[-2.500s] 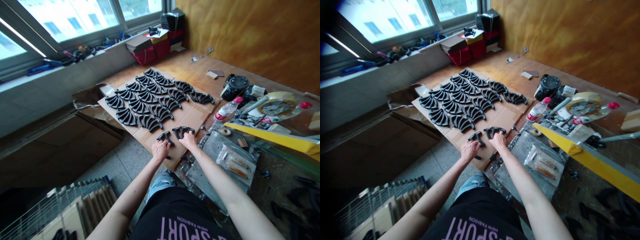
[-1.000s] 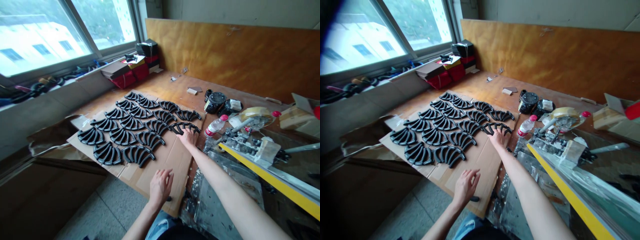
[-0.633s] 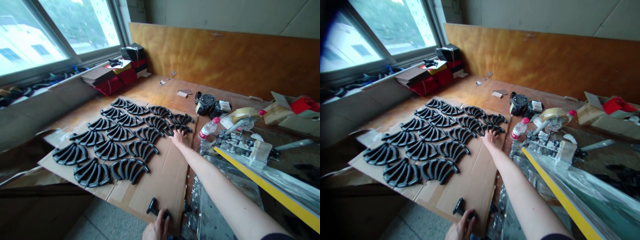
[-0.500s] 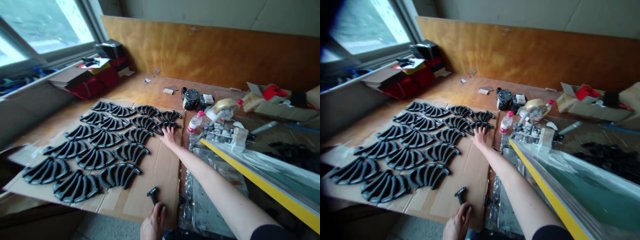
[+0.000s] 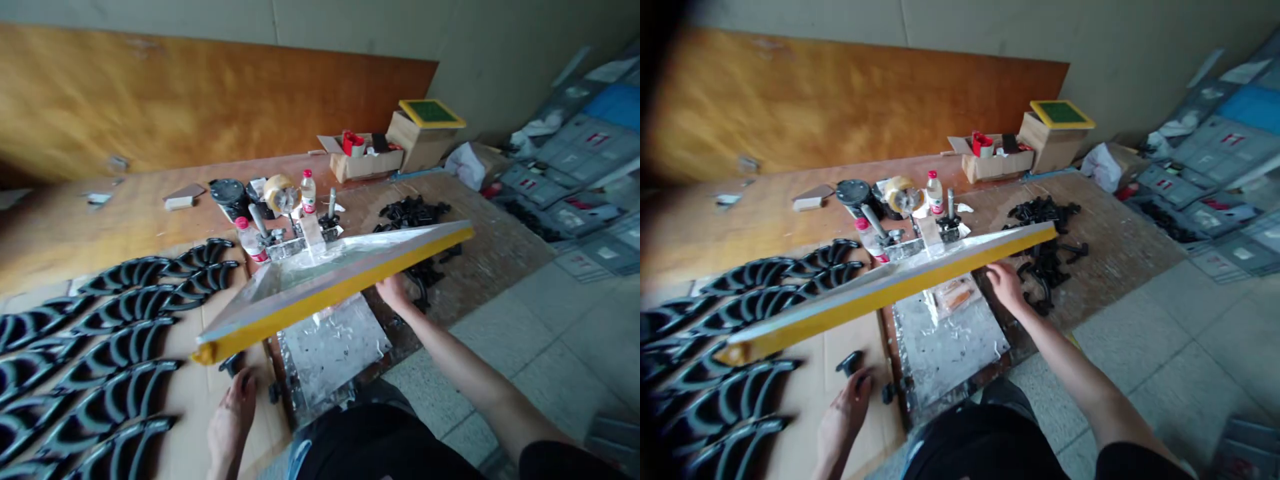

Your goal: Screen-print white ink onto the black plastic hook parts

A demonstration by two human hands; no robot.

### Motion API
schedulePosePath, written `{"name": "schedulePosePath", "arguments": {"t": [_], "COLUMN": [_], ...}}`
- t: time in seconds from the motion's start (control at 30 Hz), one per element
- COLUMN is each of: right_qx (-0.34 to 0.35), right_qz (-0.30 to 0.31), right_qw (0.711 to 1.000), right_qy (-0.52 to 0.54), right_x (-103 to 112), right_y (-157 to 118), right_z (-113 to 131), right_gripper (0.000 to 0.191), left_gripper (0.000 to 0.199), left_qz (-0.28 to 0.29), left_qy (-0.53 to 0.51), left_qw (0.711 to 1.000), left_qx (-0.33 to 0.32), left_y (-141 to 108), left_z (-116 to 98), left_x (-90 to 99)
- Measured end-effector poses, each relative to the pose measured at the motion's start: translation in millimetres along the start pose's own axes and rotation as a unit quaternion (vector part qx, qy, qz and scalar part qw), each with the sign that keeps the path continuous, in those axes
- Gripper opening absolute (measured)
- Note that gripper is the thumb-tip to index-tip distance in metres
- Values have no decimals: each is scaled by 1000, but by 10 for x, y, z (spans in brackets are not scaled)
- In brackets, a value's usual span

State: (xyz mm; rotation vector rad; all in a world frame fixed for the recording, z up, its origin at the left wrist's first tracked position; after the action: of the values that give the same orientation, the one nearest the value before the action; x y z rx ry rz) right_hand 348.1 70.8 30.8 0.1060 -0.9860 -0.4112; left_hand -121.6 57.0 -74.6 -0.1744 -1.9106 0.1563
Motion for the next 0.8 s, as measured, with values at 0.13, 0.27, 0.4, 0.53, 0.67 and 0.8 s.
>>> {"name": "schedulePosePath", "arguments": {"t": [0.13, 0.27, 0.4, 0.53, 0.67, 0.8], "right_qx": [-319, -409, -372, -315, -229, -194], "right_qz": [-168, -57, 51, 9, 15, 128], "right_qw": [918, 894, 917, 949, 921, 891], "right_qy": [-165, -174, -130, -32, 314, 389], "right_x": [835, 538, 73, 95, 28, -379], "right_y": [-609, -923, -548, -50, 204, 228], "right_z": [-1431, -1841, -1577, -1227, -673, -35], "right_gripper": [42, 49, 33, 34, 56, 49], "left_gripper": [53, 52, 50, 47, 46, 50], "left_qz": [-56, -116, -130, -143, -138, -134], "left_qy": [15, 1, -3, -25, -79, -140], "left_qw": [998, 992, 988, 982, 973, 969], "left_qx": [36, 49, 80, 125, 168, 155], "left_y": [-73, -169, -231, -334, -363, -259], "left_z": [2, -55, -197, -391, -585, -847], "left_x": [43, 95, 194, 350, 429, 450]}}
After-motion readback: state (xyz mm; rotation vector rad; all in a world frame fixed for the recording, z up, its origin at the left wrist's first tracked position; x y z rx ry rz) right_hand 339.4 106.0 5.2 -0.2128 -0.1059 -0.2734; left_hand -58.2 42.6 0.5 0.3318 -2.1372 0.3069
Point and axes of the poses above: each hand's wrist, its own y-axis towards the middle knuckle, its own x-axis out of the back of the hand, z = x × y, the point moved 5 cm from there along y, towards the middle knuckle, and after that the axes turned 4 degrees about -z, right-handed, at the moved point
